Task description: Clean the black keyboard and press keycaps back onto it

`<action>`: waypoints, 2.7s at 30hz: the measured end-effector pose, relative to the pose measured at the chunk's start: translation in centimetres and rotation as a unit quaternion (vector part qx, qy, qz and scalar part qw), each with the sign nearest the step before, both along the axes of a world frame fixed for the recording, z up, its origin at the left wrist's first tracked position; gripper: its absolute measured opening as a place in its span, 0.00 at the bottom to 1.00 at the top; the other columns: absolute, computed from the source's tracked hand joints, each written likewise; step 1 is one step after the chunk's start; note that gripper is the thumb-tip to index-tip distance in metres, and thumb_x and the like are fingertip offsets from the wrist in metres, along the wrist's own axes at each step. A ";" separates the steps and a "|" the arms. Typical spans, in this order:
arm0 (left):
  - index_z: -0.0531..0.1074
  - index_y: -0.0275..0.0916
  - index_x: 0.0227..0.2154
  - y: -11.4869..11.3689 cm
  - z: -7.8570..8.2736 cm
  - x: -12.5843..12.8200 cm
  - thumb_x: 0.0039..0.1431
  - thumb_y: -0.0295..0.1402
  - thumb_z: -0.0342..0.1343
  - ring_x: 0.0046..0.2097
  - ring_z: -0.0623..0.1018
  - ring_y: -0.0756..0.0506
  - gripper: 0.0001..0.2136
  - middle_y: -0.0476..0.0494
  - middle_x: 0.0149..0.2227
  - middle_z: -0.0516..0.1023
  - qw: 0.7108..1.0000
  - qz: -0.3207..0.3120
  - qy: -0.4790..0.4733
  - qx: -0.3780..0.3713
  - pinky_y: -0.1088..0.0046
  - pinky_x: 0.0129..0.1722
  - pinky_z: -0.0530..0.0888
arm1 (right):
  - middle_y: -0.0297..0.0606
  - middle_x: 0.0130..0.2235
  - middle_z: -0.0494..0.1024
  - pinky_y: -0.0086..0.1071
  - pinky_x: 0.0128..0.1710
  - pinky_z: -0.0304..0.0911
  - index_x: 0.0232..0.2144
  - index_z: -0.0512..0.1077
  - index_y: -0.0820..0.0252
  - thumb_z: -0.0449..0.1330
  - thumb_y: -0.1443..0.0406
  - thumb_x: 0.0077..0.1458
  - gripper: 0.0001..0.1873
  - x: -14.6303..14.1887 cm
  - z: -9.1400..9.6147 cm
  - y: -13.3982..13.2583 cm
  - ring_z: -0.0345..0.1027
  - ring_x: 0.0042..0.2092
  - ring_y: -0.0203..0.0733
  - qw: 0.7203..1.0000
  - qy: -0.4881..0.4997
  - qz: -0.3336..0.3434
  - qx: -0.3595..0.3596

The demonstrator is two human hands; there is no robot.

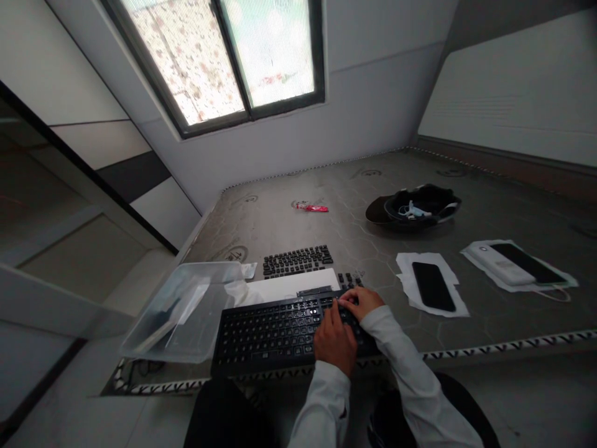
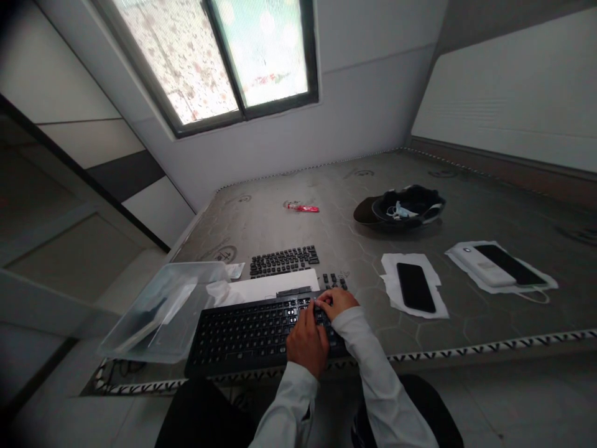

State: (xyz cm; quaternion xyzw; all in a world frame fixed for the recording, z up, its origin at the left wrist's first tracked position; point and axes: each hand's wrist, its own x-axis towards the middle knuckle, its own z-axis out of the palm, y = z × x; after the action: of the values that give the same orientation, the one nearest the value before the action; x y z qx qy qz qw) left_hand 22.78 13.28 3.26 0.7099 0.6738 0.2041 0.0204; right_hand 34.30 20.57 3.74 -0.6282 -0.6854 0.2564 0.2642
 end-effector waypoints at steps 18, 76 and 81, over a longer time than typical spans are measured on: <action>0.59 0.43 0.57 0.4 1.2 -0.1 0.54 0.29 0.51 0.37 0.74 0.48 0.25 0.44 0.41 0.70 0.998 -0.013 0.035 -0.047 0.73 0.33 0.71 | 0.36 0.29 0.78 0.31 0.34 0.61 0.25 0.76 0.56 0.60 0.60 0.48 0.07 -0.3 0.0 -0.1 0.69 0.32 0.39 1.000 0.001 -0.019 -0.001; 0.58 0.40 0.58 0.2 -0.2 -0.2 0.54 0.27 0.49 0.39 0.75 0.47 0.26 0.42 0.46 0.70 1.000 -0.006 0.027 -0.004 0.73 0.35 0.73 | 0.35 0.25 0.77 0.31 0.29 0.59 0.27 0.77 0.56 0.58 0.54 0.41 0.14 8.4 -6.7 3.0 0.70 0.29 0.41 0.968 0.046 -0.244 -0.028; 0.53 0.45 0.60 0.1 0.4 -0.3 0.53 0.26 0.50 0.34 0.74 0.49 0.30 0.43 0.48 0.67 1.000 -0.006 0.018 -0.010 0.74 0.31 0.72 | 0.35 0.26 0.78 0.31 0.30 0.60 0.29 0.76 0.56 0.57 0.53 0.43 0.16 7.5 -7.0 3.3 0.70 0.29 0.40 0.970 0.040 -0.242 -0.001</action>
State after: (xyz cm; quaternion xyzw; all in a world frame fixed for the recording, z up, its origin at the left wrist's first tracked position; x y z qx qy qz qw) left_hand 22.50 13.36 3.64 0.7169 0.6720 0.1848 0.0163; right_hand 41.79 23.87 -3.30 -0.7649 -0.5019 0.2103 0.3447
